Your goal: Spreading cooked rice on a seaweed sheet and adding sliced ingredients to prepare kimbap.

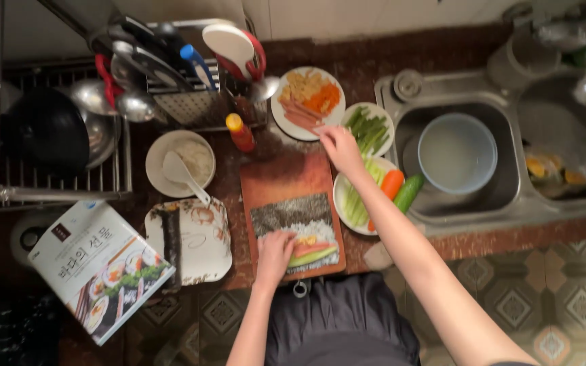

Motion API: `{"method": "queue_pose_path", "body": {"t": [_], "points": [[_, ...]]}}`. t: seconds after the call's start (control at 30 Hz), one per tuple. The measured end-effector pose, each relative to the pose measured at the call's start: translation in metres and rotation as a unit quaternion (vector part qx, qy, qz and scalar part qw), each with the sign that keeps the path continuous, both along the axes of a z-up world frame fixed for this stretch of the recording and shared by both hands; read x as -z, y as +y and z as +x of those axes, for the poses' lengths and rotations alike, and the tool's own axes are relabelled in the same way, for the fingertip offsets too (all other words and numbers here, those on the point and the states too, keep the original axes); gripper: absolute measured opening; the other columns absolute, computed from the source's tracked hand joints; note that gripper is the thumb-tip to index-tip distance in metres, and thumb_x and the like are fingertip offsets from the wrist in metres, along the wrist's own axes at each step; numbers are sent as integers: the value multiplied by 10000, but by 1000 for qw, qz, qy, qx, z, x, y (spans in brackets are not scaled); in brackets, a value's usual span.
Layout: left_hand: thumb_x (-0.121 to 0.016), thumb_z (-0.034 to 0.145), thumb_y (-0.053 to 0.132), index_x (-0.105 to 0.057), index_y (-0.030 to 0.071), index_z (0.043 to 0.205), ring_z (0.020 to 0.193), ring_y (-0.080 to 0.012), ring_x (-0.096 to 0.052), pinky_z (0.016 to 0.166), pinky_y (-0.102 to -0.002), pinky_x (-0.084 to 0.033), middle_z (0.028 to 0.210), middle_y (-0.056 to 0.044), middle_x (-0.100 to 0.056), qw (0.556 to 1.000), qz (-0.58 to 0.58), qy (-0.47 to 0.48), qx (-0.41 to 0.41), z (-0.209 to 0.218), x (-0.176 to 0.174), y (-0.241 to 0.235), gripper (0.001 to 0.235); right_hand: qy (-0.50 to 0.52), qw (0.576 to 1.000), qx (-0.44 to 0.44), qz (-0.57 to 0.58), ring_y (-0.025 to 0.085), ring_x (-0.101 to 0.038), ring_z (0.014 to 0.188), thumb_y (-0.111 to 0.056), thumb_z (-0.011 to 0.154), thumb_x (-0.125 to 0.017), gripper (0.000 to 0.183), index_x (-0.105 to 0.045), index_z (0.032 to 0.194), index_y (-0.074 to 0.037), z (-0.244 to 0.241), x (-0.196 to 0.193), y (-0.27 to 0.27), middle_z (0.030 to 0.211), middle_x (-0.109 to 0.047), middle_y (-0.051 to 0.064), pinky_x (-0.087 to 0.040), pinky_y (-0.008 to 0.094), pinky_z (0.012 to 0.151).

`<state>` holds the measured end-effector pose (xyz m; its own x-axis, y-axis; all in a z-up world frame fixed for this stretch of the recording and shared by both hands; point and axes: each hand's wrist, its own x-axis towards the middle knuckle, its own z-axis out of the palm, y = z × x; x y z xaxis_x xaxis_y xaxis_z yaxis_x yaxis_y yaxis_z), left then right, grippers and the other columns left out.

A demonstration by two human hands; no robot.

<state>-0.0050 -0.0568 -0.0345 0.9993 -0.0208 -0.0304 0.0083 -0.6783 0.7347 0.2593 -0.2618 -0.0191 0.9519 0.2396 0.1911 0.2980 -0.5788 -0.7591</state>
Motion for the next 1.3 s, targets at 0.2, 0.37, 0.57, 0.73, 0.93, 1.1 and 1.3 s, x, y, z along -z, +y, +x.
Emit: {"method": "queue_pose_path", "body": {"t": [0.2,0.37,0.57,0.73,0.93,1.1,1.3], "points": [[-675,902,168,-750,106,1090,1045,-255,-637,985,-412,-385,1026,-58,-725,996,-23,39,-80,-13,-5,-9,211,-76,980,28,-180,372,-627,1104,-115,936,-613,276,-745,1175,-153,150,81,47,1148,-676,145,-504,477,926],[-665,914,175,-761,114,1067,1046,-220,-655,1001,-398,-385,1038,-37,-744,986,-46,77,-139,-24,-18,-7,191,-104,951,-51,-287,355,-556,1230,-170,887,-622,294,-743,1155,-182,174,72,89,1222,-652,114,-438,529,984],[-659,919,167,-759,99,1088,1078,-241,-641,986,-402,-393,1081,-49,-747,981,-43,82,-172,-35,-26,2,208,-159,909,-115,-369,287,-540,1283,-154,925,-586,322,-718,1218,-142,201,116,90,1280,-644,87,-386,570,1051],[-660,914,175,-771,113,1083,1068,-231,-653,984,-399,-409,1050,-45,-747,977,-37,87,-193,-38,-27,5,211,-138,924,-130,-332,296,-546,1254,-160,907,-620,333,-708,1225,-112,193,91,87,1239,-656,114,-379,567,1049],[-664,915,167,-764,98,1078,1079,-239,-655,967,-395,-424,1054,-51,-752,980,-51,56,-183,-31,-38,8,203,-39,994,-57,-85,307,-622,1107,-197,893,-753,287,-708,1140,-57,154,52,62,1136,-686,133,-489,447,965],[-670,927,167,-763,87,1112,1050,-260,-663,949,-394,-469,1077,-77,-750,983,-78,30,-161,-23,-42,15,222,71,986,-69,136,139,-671,968,-217,906,-729,316,-695,1155,-27,30,-4,15,1051,-718,59,-542,312,818],[-665,926,134,-747,55,1131,1051,-299,-694,922,-398,-532,1108,-116,-747,989,-126,-3,-75,2,-42,19,235,193,969,-157,1,205,-621,932,-255,908,-740,280,-699,1103,-59,-132,24,-22,967,-660,84,-513,337,826]]}}
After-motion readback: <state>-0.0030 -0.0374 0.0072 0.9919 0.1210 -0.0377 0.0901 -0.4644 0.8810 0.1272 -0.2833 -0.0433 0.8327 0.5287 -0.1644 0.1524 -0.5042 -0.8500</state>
